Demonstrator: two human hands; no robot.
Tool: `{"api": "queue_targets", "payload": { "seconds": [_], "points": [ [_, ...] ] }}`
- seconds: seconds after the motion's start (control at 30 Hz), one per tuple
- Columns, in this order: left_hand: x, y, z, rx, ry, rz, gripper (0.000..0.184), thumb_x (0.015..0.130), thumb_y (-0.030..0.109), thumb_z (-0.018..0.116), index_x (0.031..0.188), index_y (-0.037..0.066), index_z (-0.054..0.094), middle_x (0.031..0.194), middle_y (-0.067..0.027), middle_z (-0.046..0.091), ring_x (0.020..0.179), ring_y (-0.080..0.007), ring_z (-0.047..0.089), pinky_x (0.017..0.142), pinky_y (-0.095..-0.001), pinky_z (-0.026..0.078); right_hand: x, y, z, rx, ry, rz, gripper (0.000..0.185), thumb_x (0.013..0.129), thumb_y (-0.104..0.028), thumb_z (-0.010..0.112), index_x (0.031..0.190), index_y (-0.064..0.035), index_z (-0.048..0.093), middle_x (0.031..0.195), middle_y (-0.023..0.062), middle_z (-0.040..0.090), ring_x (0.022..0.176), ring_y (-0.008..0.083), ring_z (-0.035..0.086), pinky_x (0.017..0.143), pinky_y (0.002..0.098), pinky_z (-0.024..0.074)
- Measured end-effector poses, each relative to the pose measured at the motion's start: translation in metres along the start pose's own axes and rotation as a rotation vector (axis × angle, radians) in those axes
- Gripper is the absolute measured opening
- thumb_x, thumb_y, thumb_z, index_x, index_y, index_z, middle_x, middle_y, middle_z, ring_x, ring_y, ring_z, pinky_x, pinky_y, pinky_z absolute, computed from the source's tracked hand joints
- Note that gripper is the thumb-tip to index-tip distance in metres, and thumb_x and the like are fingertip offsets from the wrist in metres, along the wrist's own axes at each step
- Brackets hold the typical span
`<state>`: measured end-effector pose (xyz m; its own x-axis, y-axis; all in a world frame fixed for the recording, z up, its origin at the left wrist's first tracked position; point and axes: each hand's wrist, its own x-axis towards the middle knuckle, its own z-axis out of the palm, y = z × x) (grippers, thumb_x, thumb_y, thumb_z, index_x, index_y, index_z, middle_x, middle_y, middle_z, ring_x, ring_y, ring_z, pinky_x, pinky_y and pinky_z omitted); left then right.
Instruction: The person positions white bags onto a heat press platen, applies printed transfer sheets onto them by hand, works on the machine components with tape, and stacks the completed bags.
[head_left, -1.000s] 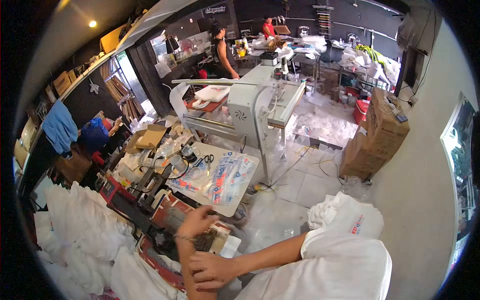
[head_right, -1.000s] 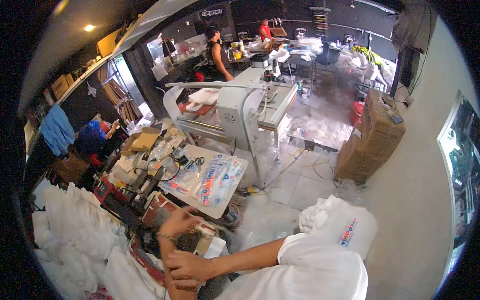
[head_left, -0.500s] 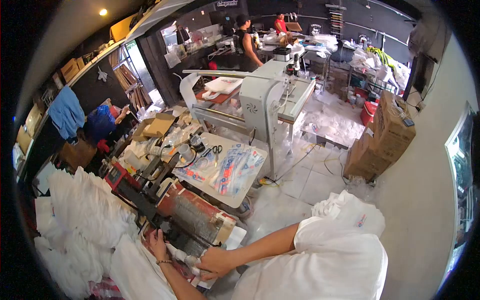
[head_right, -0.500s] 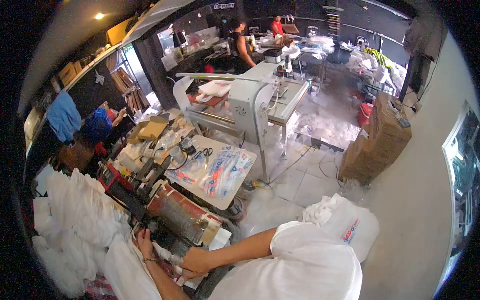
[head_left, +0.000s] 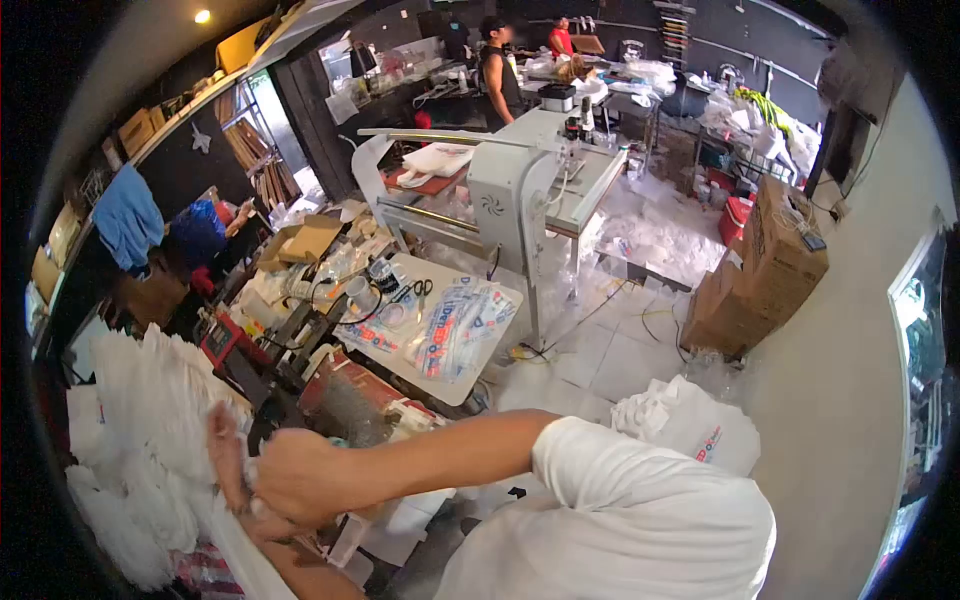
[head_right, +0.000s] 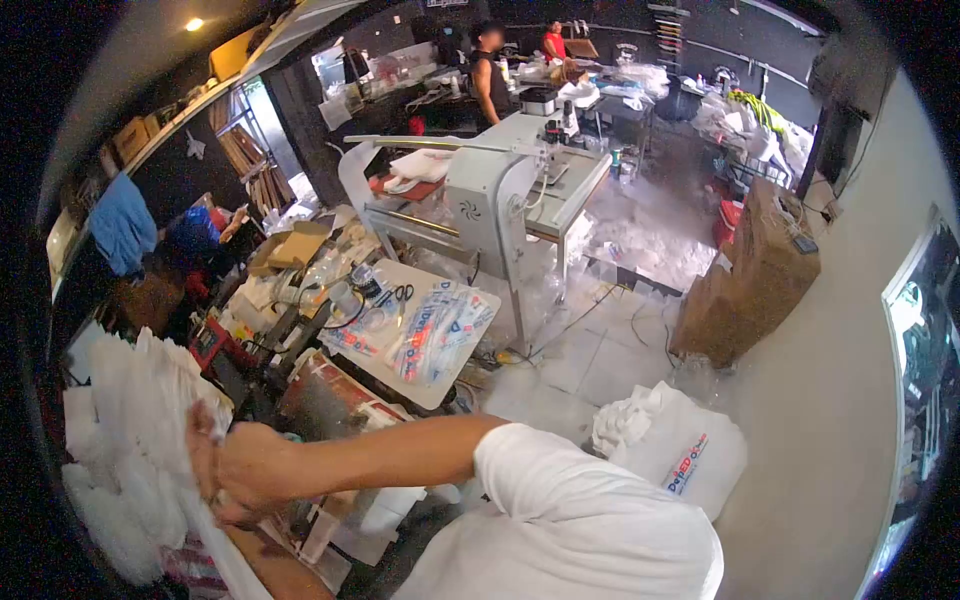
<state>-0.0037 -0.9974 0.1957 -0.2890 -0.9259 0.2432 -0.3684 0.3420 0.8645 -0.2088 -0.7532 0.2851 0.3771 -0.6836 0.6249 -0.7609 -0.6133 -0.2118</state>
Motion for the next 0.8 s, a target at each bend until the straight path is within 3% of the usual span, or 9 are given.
{"api": "queue_targets", "payload": {
  "seconds": [0.07, 0.17, 0.23, 0.3, 0.37, 0.57, 0.63, 0.73, 0.8],
  "points": [
    [-0.051, 0.122, -0.011, -0.517, 0.030, 0.131, 0.055, 0.103, 0.050, 0.043, 0.137, 0.007, 0.050, 0.134, -0.0086, 0.055, 0.127, -0.0234, 0.051, 0.108, -0.0383, 0.036, 0.029, 0.002, -0.013, -0.036, 0.165, -0.046, 0.064, 0.083, -0.062, 0.059, 0.053, -0.0057, 0.061, 0.052, 0.0143, 0.059, 0.051, 0.0350, 0.062, 0.048, 0.0427, 0.0477],
    [-0.097, 0.190, -0.015, -0.788, -0.202, 0.439, 0.054, 0.102, 0.042, 0.046, 0.144, 0.008, 0.044, 0.141, -0.0099, 0.049, 0.130, -0.0254, 0.047, 0.113, -0.0399, 0.033, 0.068, 0.002, -0.043, 0.019, 0.348, -0.093, 0.055, 0.082, -0.055, 0.061, 0.059, -0.0061, 0.063, 0.059, 0.0143, 0.061, 0.056, 0.0354, 0.063, 0.056, 0.0436, 0.0495],
    [-0.075, 0.184, -0.027, -0.775, -0.074, 0.526, 0.053, 0.103, 0.041, 0.045, 0.144, 0.007, 0.045, 0.143, -0.0097, 0.047, 0.132, -0.0269, 0.046, 0.113, -0.0412, 0.034, 0.086, 0.010, -0.051, -0.009, 0.513, -0.182, 0.042, 0.082, -0.046, 0.065, 0.072, -0.0054, 0.065, 0.077, 0.0169, 0.064, 0.072, 0.0359, 0.064, 0.067, 0.0440, 0.0476],
    [-0.049, 0.184, -0.051, -0.327, 0.125, 0.664, 0.049, 0.107, 0.039, 0.041, 0.138, 0.002, 0.048, 0.141, -0.0085, 0.049, 0.130, -0.0222, 0.048, 0.113, -0.0397, 0.034, 0.076, 0.009, -0.054, 0.101, 0.749, -0.306, 0.029, 0.079, -0.032, 0.070, 0.083, -0.0048, 0.062, 0.088, 0.0162, 0.059, 0.081, 0.0348, 0.058, 0.071, 0.0439, 0.0429],
    [-0.018, 0.200, -0.060, -0.678, 0.356, 0.417, 0.049, 0.106, 0.036, 0.044, 0.143, 0.004, 0.046, 0.146, -0.0081, 0.045, 0.135, -0.0219, 0.044, 0.113, -0.0383, 0.034, 0.047, 0.002, -0.047, 0.112, 0.999, -0.460, 0.021, 0.079, -0.022, 0.072, 0.082, -0.0053, 0.059, 0.086, 0.0131, 0.052, 0.077, 0.0334, 0.051, 0.066, 0.0435, 0.0392],
    [0.029, 0.265, -0.075, -0.505, 0.356, 0.547, 0.049, 0.104, 0.034, 0.048, 0.147, 0.010, 0.047, 0.151, -0.0076, 0.043, 0.137, -0.0227, 0.043, 0.112, -0.0376, 0.037, -0.102, 0.038, 0.127, 0.456, 0.029, -0.263, 0.026, 0.089, -0.027, 0.066, 0.076, -0.0041, 0.061, 0.079, 0.0119, 0.057, 0.076, 0.0340, 0.057, 0.071, 0.0447, 0.0448],
    [0.043, 0.280, -0.081, -0.562, 0.341, 0.506, 0.050, 0.103, 0.034, 0.050, 0.145, 0.008, 0.048, 0.147, -0.0075, 0.048, 0.134, -0.0213, 0.047, 0.110, -0.0360, 0.039, -0.131, 0.071, 0.165, 0.326, -0.222, -0.064, 0.034, 0.090, -0.035, 0.066, 0.100, -0.0032, 0.066, 0.106, 0.0180, 0.063, 0.101, 0.0383, 0.059, 0.087, 0.0486, 0.0473],
    [0.058, 0.295, -0.086, -0.615, 0.330, 0.476, 0.052, 0.101, 0.036, 0.054, 0.142, 0.005, 0.050, 0.140, -0.0070, 0.056, 0.126, -0.0184, 0.054, 0.106, -0.0330, 0.042, -0.164, 0.099, 0.209, 0.002, -0.024, 0.088, 0.054, 0.090, -0.046, 0.064, 0.128, -0.0083, 0.058, 0.138, 0.0206, 0.051, 0.126, 0.0424, 0.048, 0.102, 0.0583, 0.0390],
    [0.069, 0.303, -0.089, -0.610, 0.349, 0.492, 0.053, 0.100, 0.037, 0.057, 0.141, 0.003, 0.052, 0.136, -0.0066, 0.059, 0.122, -0.0169, 0.057, 0.104, -0.0317, 0.044, -0.181, 0.108, 0.224, -0.028, -0.136, 0.178, 0.061, 0.090, -0.049, 0.063, 0.136, -0.0115, 0.052, 0.146, 0.0197, 0.043, 0.133, 0.0437, 0.041, 0.106, 0.0619, 0.0335]
  ]
}}
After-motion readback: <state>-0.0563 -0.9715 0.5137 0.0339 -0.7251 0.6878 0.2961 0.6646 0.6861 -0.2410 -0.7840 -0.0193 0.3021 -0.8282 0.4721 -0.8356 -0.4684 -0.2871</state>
